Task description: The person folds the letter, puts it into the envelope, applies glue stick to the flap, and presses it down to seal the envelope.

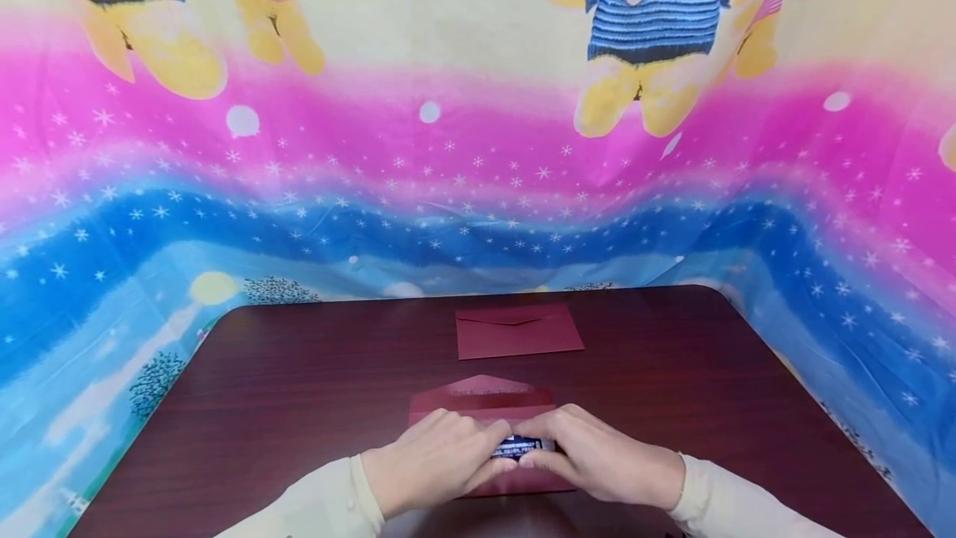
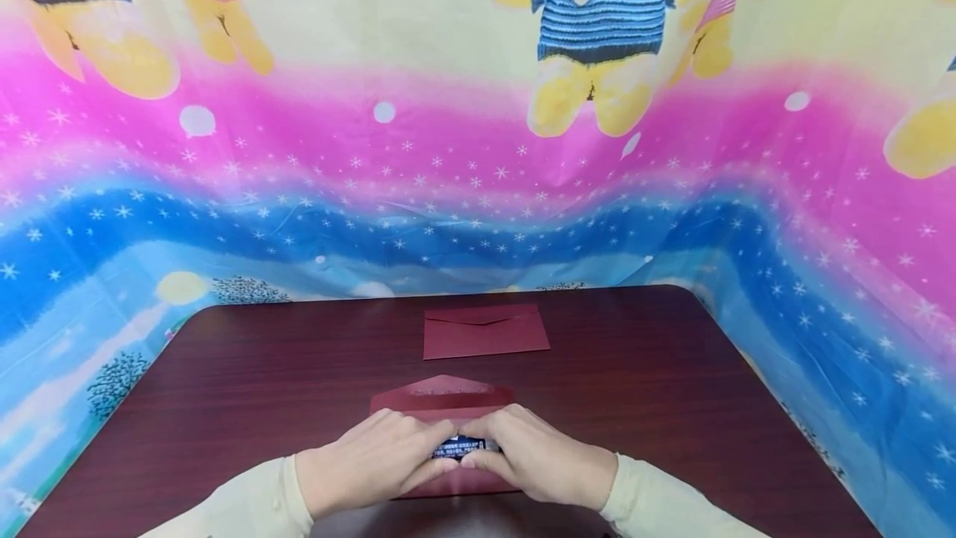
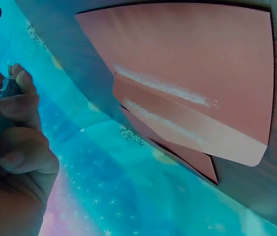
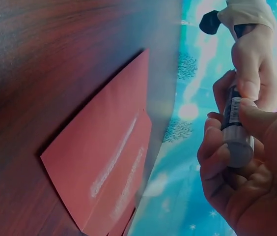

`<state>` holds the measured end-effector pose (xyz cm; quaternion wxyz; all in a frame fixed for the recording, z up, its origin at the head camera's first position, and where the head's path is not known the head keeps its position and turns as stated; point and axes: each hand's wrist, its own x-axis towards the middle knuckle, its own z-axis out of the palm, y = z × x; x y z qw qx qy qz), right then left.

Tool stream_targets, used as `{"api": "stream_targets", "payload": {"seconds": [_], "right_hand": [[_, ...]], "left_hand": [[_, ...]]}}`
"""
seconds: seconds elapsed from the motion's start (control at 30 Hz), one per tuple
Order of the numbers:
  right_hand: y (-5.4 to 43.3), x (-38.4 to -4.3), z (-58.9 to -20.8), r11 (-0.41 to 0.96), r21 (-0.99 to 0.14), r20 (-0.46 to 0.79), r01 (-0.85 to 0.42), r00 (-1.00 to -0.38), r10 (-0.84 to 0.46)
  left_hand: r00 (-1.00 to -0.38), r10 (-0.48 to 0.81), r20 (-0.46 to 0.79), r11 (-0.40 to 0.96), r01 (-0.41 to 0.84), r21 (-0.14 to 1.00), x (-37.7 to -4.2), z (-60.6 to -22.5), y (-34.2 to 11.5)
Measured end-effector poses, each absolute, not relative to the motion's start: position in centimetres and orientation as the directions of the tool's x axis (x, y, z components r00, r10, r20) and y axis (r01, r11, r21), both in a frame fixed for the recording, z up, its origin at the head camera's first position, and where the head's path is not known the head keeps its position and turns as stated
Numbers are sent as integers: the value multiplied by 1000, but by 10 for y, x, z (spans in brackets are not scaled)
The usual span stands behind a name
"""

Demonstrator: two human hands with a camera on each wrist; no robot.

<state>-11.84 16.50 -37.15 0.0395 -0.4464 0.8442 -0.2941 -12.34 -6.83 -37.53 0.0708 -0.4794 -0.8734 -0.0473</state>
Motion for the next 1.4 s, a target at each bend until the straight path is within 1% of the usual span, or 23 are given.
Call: {"api": "stream_targets", "payload": {"seconds": [0.17, 0.3, 0.43, 0.6, 0.7, 0.77, 0.97, 1.03, 1.13, 1.2, 1.27, 1.4], "right_hand": [[167, -114, -369, 485, -506, 185, -713, -639, -746], [168, -111, -368, 512, -556, 167, -655, -691, -704], [168, -113, -370, 500, -601, 205, -624, -725, -658], [171, -114, -373, 495, -620, 268, -608, -758, -595], [173, -115, -374, 490, -628, 284, -605, -764, -580], [172, -115, -375, 485, -624, 298, -612, -761, -577], [169, -116, -375, 493, -596, 343, -634, -756, -557], [169, -116, -374, 507, -600, 351, -619, -773, -528], [172, -118, -375, 538, -616, 349, -575, -812, -468], [176, -120, -377, 556, -632, 339, -540, -837, -429], [180, -121, -378, 571, -642, 317, -512, -855, -411], [186, -124, -379, 586, -659, 272, -472, -876, -399]], "left_hand": [[-539, 826, 166, 536, 841, 67, -124, -374, -68], [-546, 814, 200, 532, 838, 122, -125, -374, -70], [-586, 783, 209, 533, 804, 263, -125, -375, -75], [-652, 725, 222, 519, 729, 446, -126, -374, -82], [-682, 692, 236, 485, 681, 548, -127, -373, -86], [-698, 672, 249, 462, 657, 595, -128, -373, -88], [-725, 620, 300, 427, 632, 646, -129, -375, -91], [-762, 573, 302, 435, 596, 675, -131, -375, -93], [-837, 471, 280, 451, 501, 739, -135, -375, -100], [-871, 405, 279, 466, 459, 756, -138, -375, -107], [-896, 356, 264, 501, 422, 755, -141, -377, -115], [-925, 287, 247, 614, 376, 694, -146, -380, -127]]}}
